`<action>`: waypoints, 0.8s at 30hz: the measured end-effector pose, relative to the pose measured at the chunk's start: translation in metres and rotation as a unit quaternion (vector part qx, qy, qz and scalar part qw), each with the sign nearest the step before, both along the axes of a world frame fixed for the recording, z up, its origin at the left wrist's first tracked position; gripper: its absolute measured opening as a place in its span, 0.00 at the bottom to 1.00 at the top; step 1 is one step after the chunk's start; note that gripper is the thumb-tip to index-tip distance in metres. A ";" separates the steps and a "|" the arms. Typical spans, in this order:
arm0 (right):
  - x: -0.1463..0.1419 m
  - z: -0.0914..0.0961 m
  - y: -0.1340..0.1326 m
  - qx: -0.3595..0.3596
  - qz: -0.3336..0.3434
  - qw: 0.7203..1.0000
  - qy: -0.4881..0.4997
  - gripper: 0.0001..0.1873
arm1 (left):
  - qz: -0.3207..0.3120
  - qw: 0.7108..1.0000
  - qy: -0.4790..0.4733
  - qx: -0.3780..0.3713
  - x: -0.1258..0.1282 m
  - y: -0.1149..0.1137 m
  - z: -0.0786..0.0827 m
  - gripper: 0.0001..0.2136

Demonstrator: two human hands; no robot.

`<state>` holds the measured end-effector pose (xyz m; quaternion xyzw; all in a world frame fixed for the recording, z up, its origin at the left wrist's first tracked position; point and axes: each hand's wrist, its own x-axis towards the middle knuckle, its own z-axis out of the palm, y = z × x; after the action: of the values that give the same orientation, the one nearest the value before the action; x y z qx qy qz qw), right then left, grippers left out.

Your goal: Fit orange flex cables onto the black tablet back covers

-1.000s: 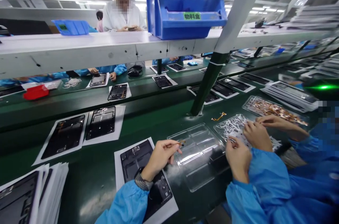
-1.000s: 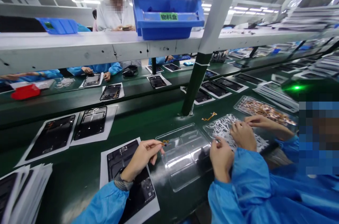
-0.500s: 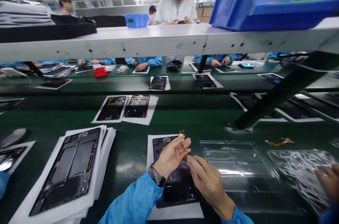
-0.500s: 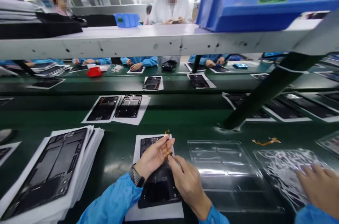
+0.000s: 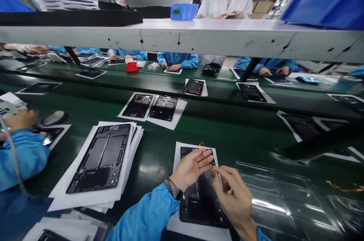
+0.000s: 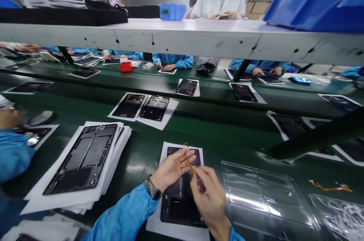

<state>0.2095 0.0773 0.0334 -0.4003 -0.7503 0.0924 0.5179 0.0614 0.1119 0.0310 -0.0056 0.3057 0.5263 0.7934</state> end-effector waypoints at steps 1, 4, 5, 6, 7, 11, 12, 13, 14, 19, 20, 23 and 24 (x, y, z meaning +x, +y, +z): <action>0.002 0.003 0.001 -0.041 0.000 0.999 0.014 0.14 | -0.002 1.000 0.005 0.018 -0.003 -0.001 -0.002 0.07; 0.011 0.011 0.009 -0.185 0.025 0.981 0.042 0.07 | 0.007 0.998 0.009 0.066 -0.014 -0.004 -0.008 0.06; 0.014 0.012 0.011 -0.242 0.042 0.968 0.047 0.08 | 0.012 0.997 0.014 0.076 -0.018 -0.005 -0.010 0.06; 0.018 0.013 0.014 -0.299 0.060 0.951 0.052 0.10 | 0.016 0.996 0.022 0.083 -0.023 -0.006 -0.012 0.07; 0.020 0.013 0.016 -0.352 0.076 0.931 0.056 0.12 | 0.019 0.995 0.032 0.091 -0.027 -0.007 -0.013 0.08; 0.025 0.012 0.022 -0.489 0.124 0.860 0.078 0.20 | 0.027 0.988 0.087 0.126 -0.043 -0.015 -0.015 0.12; 0.025 0.011 0.023 -0.506 0.132 0.847 0.093 0.21 | 0.024 0.985 0.105 0.135 -0.046 -0.017 -0.014 0.13; 0.025 0.009 0.024 -0.521 0.141 0.834 0.113 0.22 | 0.020 0.982 0.125 0.143 -0.049 -0.020 -0.014 0.13; 0.024 0.007 0.026 -0.533 0.150 0.822 0.135 0.23 | 0.016 0.977 0.147 0.151 -0.051 -0.023 -0.013 0.14; 0.016 0.007 0.037 -0.533 0.136 0.827 0.120 0.23 | 0.007 0.945 0.279 0.172 -0.063 -0.044 -0.018 0.17; 0.013 0.011 0.038 -0.517 0.129 0.842 0.087 0.23 | 0.000 0.934 0.312 0.176 -0.067 -0.049 -0.018 0.17; 0.003 0.036 0.037 -0.449 0.134 0.883 -0.033 0.21 | 0.020 0.855 0.472 0.216 -0.073 -0.061 -0.008 0.21; -0.001 0.047 0.036 -0.424 0.141 0.892 -0.075 0.19 | 0.034 0.815 0.524 0.245 -0.072 -0.062 -0.001 0.27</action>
<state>0.2083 0.1134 0.0806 -0.4778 -0.7250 0.4431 0.2231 -0.0111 0.0494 0.0304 0.4550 0.5354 0.5343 0.4699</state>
